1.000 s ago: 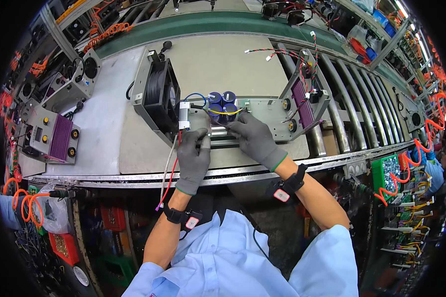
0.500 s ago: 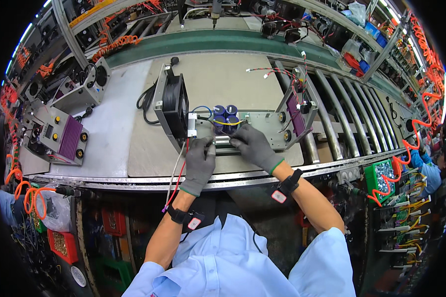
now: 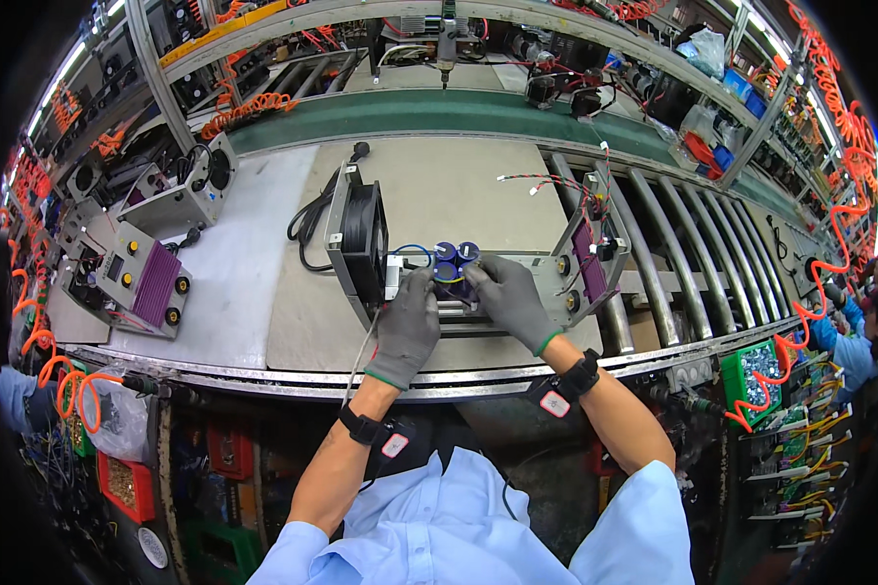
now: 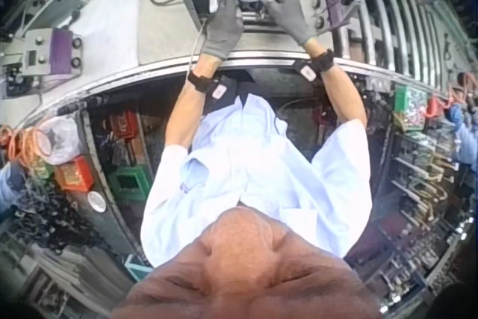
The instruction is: Assembling the internal components and circuitry into a metal chassis on a factory assembly line.
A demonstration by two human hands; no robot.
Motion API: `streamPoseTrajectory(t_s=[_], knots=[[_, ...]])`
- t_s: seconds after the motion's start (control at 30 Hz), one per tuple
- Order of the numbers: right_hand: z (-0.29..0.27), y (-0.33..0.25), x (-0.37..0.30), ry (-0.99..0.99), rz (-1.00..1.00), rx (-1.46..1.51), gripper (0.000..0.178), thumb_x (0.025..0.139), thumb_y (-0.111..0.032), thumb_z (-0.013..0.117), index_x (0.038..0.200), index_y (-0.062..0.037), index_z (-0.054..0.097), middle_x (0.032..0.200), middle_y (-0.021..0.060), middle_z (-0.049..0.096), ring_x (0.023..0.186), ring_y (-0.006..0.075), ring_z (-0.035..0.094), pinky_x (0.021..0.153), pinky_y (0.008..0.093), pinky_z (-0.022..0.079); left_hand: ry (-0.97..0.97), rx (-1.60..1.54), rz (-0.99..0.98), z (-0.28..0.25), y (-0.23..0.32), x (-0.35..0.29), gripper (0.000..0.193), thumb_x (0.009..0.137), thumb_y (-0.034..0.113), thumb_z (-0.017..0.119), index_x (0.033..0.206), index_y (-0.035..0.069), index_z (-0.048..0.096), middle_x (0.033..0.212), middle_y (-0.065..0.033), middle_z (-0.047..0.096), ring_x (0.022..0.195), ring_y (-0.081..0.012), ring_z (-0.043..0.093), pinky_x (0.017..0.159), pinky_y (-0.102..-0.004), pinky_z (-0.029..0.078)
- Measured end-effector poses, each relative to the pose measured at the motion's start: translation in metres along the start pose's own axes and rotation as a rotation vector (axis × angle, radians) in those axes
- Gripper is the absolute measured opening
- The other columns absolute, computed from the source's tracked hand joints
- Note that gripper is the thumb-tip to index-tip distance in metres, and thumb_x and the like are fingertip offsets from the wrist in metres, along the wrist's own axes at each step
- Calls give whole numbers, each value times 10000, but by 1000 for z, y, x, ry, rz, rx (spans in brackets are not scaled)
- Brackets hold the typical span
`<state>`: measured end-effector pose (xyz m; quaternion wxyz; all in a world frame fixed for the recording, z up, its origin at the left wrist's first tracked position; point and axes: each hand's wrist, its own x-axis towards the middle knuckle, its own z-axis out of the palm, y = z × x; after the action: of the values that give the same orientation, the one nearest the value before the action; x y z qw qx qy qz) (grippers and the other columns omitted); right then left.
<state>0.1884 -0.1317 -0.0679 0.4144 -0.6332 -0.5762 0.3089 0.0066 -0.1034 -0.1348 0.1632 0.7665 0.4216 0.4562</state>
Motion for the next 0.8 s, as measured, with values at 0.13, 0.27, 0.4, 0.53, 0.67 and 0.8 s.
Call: streamPoseTrajectory(t_s=[0.13,0.27,0.4,0.53,0.67,0.8], knots=[[4,-2,36,-48,-149,-170,371,983,-337,682,1066,19,746,805,154,726,761,240,727,723,385,567,-117,177,6,-2,-6,-6,278,962,46,573,1239,64,588,1166,-135,691,925,-381,727,760,-467,608],[16,-9,87,-57,-226,-412,342,969,-341,667,1092,-46,787,987,185,766,937,352,737,862,432,566,-226,305,-69,-3,-4,-1,310,913,35,600,1219,83,603,1152,-121,693,869,-380,737,726,-473,611],[22,-19,119,19,-233,-413,314,959,-319,665,1082,-61,796,994,198,763,951,369,732,881,439,563,-264,326,-139,-5,6,2,334,893,22,616,1223,47,578,1296,-163,635,873,-404,736,739,-501,613],[7,-26,113,-130,-146,-413,306,950,-293,654,1063,-46,795,947,193,763,890,361,731,847,432,561,-106,286,-121,0,16,12,453,878,-30,606,1310,1,472,1469,-224,488,895,-473,718,782,-538,610],[-11,-29,95,-164,-164,-323,297,939,-284,654,1040,-46,801,920,194,760,847,339,731,806,426,557,-134,220,-140,2,18,35,457,918,-29,574,1345,-17,413,1452,-250,477,936,-456,712,757,-522,618],[-14,-19,105,-111,-139,-390,282,931,-279,668,1014,-47,804,918,198,759,833,334,733,795,424,561,-222,355,-117,-1,20,35,262,1000,59,550,1251,-7,517,1257,-196,537,922,-424,726,722,-524,617]])
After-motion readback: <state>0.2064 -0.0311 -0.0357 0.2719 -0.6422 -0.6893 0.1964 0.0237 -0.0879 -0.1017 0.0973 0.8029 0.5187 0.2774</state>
